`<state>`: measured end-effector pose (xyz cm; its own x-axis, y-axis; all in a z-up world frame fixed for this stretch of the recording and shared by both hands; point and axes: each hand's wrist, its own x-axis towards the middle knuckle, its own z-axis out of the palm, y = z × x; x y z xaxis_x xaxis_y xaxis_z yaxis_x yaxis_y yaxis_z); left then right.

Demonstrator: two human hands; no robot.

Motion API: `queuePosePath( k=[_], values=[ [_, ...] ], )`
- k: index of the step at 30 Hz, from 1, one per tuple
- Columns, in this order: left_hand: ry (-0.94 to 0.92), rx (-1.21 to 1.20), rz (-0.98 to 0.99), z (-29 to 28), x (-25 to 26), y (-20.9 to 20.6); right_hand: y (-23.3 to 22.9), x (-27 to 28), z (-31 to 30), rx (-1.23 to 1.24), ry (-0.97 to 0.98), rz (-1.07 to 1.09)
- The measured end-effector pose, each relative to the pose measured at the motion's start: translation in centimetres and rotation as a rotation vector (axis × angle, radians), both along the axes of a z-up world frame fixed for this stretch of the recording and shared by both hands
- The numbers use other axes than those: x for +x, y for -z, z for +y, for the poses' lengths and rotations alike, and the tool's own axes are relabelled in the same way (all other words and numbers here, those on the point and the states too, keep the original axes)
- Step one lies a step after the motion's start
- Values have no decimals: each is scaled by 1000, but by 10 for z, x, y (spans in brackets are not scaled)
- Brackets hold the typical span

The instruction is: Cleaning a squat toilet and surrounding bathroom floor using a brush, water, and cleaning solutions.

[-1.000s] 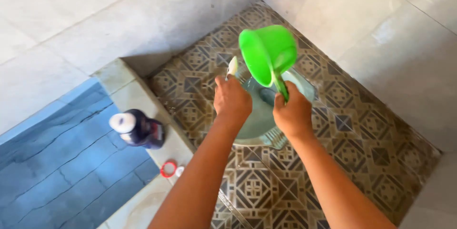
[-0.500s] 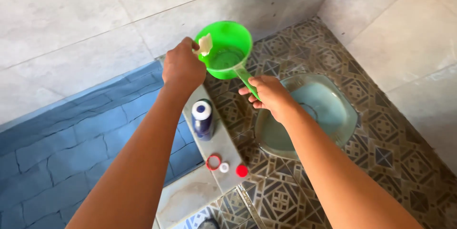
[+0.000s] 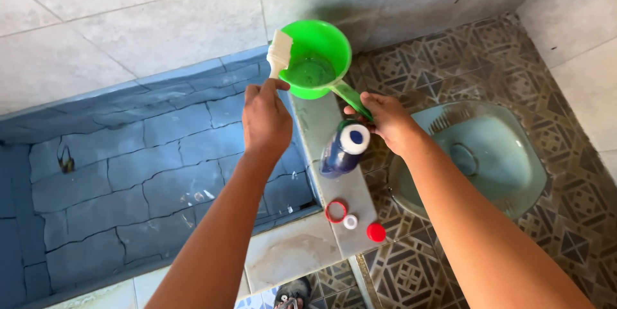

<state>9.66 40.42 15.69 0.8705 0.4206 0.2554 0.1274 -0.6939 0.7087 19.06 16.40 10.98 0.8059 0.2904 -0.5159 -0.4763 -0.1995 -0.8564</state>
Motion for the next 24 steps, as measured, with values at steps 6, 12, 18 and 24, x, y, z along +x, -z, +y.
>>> queuePosePath(
  k=[6,12,18,24],
  values=[
    [20,-114,15,-7,-31,-19,42,9,3,91,63,-2],
    [219,-204,-211,-26,-51,-25,3,-3,-4,-244,258,36],
    [356,-233,-233,-33,-64,-47,41,-155,-68,-235,417,-823],
    [492,-54,-115,-36,-79,-43,48,-220,-47,-676,-23,-958]
  ],
)
